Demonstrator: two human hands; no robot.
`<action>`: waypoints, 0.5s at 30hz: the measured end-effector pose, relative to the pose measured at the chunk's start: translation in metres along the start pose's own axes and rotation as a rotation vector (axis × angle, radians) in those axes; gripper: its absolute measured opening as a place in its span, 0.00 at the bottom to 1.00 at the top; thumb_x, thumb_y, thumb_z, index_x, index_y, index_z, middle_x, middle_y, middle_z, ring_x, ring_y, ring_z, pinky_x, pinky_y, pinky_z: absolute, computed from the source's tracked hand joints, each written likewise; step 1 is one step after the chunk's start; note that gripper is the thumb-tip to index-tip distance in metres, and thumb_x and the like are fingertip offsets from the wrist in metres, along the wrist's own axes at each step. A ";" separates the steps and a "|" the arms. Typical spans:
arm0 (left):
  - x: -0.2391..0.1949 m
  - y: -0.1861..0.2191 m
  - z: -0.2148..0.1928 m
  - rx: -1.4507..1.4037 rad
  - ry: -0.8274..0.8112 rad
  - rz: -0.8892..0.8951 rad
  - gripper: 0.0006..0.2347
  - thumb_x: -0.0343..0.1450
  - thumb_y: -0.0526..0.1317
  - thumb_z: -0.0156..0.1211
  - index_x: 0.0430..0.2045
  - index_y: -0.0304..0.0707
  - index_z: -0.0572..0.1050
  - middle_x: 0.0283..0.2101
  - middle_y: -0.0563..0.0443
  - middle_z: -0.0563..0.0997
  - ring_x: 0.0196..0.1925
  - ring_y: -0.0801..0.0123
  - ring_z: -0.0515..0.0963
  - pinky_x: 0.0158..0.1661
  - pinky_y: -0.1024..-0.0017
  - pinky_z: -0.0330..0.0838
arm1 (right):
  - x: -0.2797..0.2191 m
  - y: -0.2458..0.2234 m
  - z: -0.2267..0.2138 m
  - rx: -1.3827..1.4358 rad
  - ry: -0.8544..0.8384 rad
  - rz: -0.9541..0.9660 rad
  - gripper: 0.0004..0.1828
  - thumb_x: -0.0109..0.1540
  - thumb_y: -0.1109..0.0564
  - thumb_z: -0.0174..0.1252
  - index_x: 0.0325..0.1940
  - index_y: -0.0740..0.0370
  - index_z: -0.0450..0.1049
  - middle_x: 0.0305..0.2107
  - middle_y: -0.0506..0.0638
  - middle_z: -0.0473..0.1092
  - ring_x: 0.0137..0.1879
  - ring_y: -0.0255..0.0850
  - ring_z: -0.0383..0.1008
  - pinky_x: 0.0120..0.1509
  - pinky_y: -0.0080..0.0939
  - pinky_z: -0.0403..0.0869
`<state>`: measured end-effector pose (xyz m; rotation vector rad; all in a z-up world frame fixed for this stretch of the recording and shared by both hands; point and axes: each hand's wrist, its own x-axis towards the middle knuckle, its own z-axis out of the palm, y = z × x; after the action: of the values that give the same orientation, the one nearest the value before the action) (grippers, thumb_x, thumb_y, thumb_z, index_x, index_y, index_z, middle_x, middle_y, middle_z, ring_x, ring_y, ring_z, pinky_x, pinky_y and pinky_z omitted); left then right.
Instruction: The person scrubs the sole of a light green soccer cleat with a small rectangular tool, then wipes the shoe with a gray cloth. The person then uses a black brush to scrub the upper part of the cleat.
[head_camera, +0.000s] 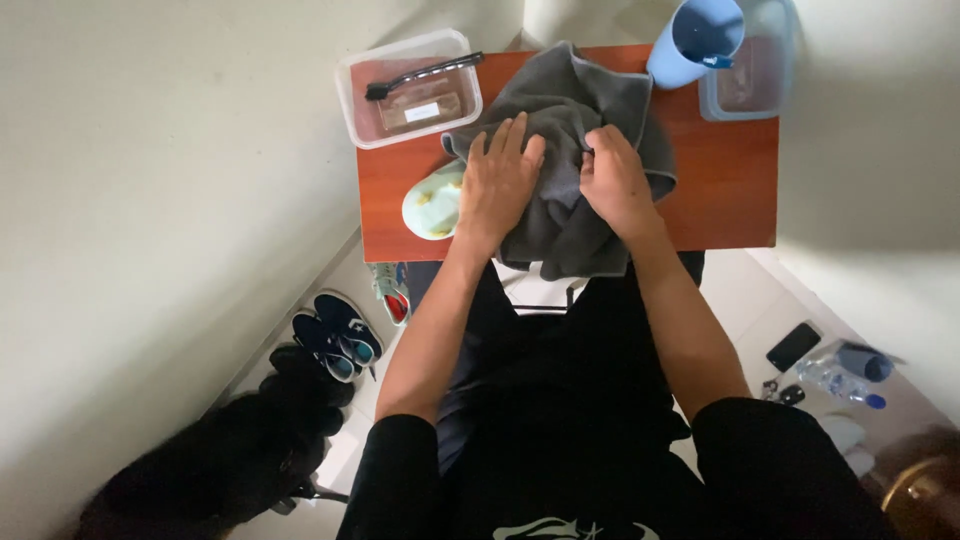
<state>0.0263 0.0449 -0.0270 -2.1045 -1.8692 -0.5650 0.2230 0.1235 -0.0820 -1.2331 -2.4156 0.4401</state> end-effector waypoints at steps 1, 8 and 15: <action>0.000 0.000 0.000 -0.009 -0.003 0.008 0.06 0.77 0.44 0.56 0.41 0.44 0.73 0.53 0.42 0.80 0.55 0.53 0.82 0.53 0.50 0.74 | -0.003 -0.013 -0.007 -0.004 0.000 0.012 0.07 0.64 0.66 0.57 0.46 0.66 0.70 0.33 0.54 0.64 0.39 0.60 0.71 0.40 0.51 0.71; -0.005 -0.002 0.003 -0.011 -0.083 -0.006 0.09 0.76 0.46 0.58 0.44 0.44 0.71 0.57 0.39 0.77 0.60 0.52 0.79 0.56 0.47 0.71 | -0.026 -0.060 -0.013 0.026 0.067 0.101 0.17 0.69 0.55 0.56 0.59 0.66 0.67 0.40 0.61 0.68 0.47 0.58 0.72 0.51 0.53 0.71; -0.008 0.003 0.002 -0.033 -0.107 0.006 0.12 0.76 0.45 0.56 0.48 0.39 0.69 0.63 0.32 0.71 0.65 0.46 0.73 0.60 0.42 0.67 | -0.028 -0.039 0.012 0.145 -0.049 0.267 0.14 0.67 0.50 0.58 0.55 0.51 0.67 0.22 0.60 0.74 0.37 0.62 0.79 0.37 0.58 0.73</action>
<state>0.0284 0.0381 -0.0320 -2.2012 -1.9220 -0.4936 0.2049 0.0768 -0.0809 -1.4998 -2.2196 0.7171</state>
